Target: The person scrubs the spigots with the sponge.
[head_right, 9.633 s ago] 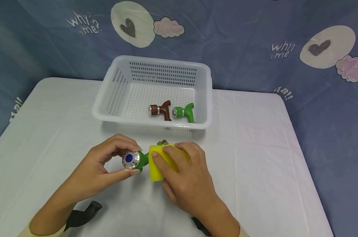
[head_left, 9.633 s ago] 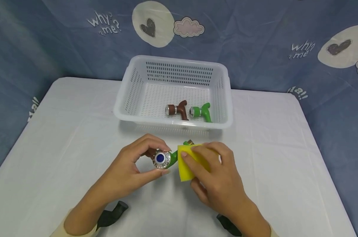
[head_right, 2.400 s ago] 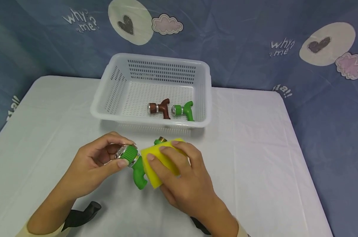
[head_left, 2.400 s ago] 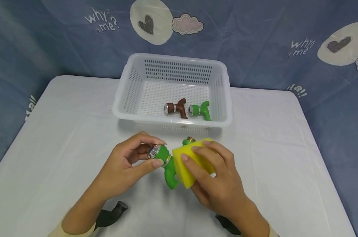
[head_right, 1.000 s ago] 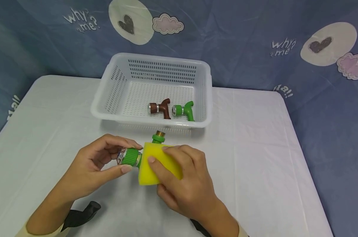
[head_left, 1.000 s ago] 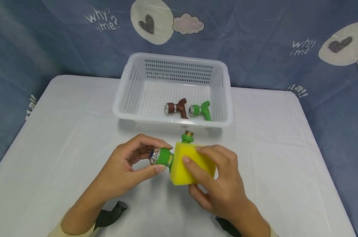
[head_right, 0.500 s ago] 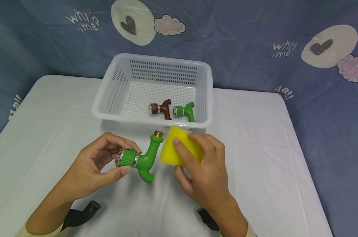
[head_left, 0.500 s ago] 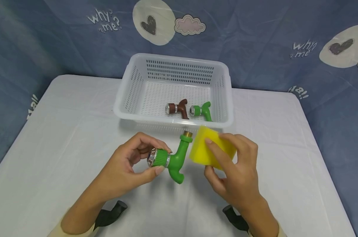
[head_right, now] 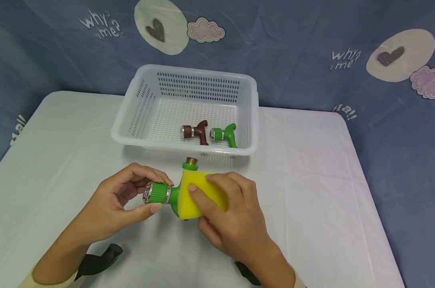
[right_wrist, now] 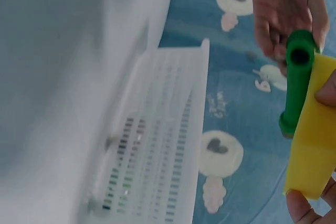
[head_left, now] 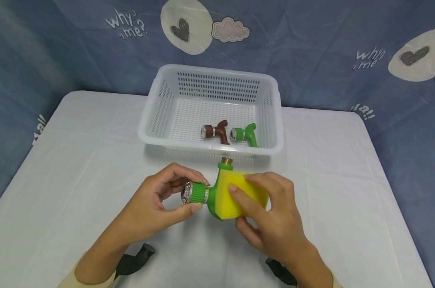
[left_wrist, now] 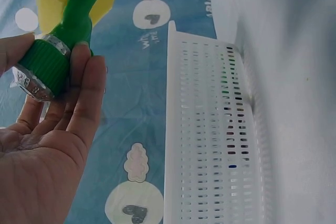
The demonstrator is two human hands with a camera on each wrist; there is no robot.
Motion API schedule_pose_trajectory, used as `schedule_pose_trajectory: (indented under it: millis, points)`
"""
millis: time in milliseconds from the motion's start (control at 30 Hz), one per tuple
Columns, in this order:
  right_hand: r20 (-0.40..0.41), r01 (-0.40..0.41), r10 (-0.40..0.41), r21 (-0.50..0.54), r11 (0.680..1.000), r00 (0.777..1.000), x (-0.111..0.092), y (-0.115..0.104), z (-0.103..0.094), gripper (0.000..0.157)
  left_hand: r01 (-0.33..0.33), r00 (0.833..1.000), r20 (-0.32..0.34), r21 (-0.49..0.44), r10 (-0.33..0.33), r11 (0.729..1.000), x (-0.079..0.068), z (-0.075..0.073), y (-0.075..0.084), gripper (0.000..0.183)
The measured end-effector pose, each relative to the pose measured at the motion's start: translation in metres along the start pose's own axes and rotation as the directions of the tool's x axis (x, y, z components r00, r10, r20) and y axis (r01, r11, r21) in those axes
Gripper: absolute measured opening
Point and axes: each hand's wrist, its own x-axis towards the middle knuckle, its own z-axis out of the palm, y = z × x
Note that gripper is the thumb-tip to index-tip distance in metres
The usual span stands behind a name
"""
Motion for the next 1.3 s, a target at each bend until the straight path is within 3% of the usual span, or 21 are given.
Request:
schedule_pose_trajectory:
  millis: [267,467,567,800,1000,1200,1300]
  points:
    - [-0.038,-0.063,0.062,-0.019,0.998,0.997,0.002,0.009,-0.005,0.033,-0.027,1.000,-0.014,-0.001,0.027,1.000,0.000,0.000,-0.001,0.046]
    - [-0.013,0.066,-0.065,0.075,0.995,0.998,0.005,-0.001,-0.003,0.034,-0.002,0.999,-0.036,0.015,0.003,1.000,0.002,0.002,0.000,0.048]
    - [0.018,0.086,-0.088,0.082,0.993,0.996,0.005,-0.003,-0.001,0.035,0.007,0.999,-0.047,0.021,-0.006,1.000,0.002,0.002,0.001,0.048]
    - [0.059,-0.042,0.040,0.027,0.999,0.997,0.002,0.005,-0.004,0.037,0.003,0.999,-0.040,0.043,-0.001,0.999,0.002,0.001,0.001,0.047]
    - [0.022,-0.093,0.093,-0.009,0.996,0.995,0.002,0.012,-0.008,0.038,0.001,0.999,-0.051,0.032,0.001,0.999,0.002,0.001,0.002,0.049]
    - [-0.007,-0.004,0.004,0.062,0.998,1.000,0.002,0.003,-0.004,0.036,0.006,0.999,-0.047,0.021,-0.005,1.000,0.001,0.002,0.001,0.047]
    - [0.015,0.007,-0.008,0.074,0.997,1.000,0.002,0.002,-0.001,0.036,-0.012,0.999,-0.050,0.012,0.013,1.000,0.001,0.002,-0.001,0.046]
